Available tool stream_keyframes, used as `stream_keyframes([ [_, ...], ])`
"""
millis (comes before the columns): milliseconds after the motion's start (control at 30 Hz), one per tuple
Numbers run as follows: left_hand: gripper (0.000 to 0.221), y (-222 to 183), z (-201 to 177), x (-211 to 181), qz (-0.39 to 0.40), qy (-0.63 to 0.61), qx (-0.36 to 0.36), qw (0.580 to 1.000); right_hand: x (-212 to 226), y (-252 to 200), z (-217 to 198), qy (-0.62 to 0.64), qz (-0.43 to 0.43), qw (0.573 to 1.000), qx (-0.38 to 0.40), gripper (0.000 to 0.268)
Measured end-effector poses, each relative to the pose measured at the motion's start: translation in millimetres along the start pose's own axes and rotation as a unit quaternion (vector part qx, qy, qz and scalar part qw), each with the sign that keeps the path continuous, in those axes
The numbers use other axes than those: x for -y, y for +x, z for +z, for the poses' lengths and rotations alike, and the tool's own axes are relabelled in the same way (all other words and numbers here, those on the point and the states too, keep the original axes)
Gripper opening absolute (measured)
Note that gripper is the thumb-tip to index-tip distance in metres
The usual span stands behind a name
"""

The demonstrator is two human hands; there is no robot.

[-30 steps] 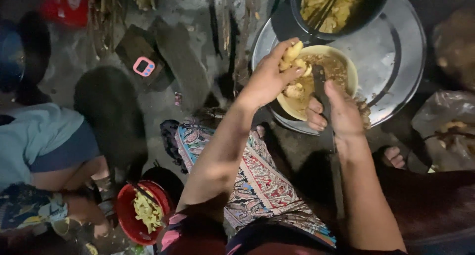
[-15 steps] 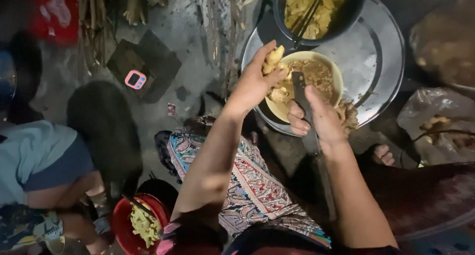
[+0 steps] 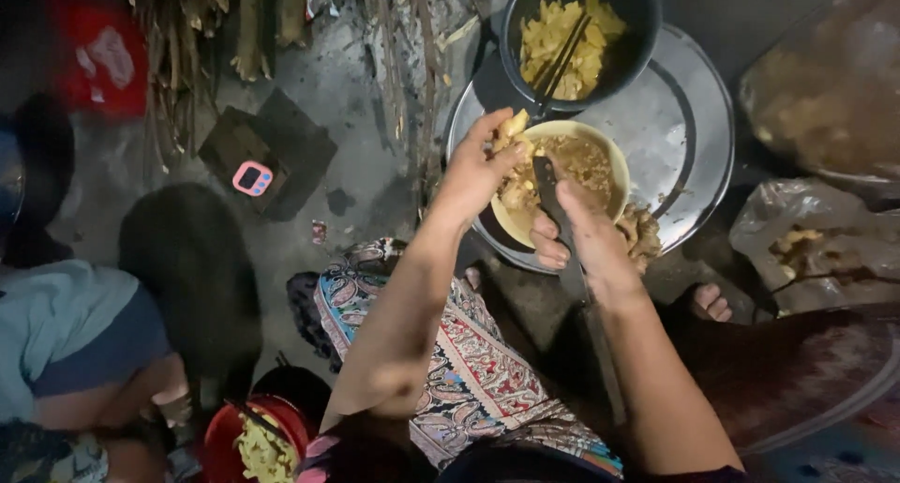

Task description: Peeling and scraping the skin off ginger roots using a knife while sitting on the floor.

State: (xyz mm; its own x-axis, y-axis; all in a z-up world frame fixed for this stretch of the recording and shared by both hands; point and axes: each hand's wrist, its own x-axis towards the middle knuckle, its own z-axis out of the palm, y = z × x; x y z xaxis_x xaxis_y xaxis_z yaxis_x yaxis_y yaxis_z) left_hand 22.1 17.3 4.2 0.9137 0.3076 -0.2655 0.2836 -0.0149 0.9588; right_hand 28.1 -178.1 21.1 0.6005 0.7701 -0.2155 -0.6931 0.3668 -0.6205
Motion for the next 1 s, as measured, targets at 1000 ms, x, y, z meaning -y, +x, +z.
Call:
stream_keyframes([
  [1000,0.020,62,30,34,-0.126,-0.254,-0.046,0.958,109,54,28,-0.508,0.113,0.836,-0.175,0.060],
])
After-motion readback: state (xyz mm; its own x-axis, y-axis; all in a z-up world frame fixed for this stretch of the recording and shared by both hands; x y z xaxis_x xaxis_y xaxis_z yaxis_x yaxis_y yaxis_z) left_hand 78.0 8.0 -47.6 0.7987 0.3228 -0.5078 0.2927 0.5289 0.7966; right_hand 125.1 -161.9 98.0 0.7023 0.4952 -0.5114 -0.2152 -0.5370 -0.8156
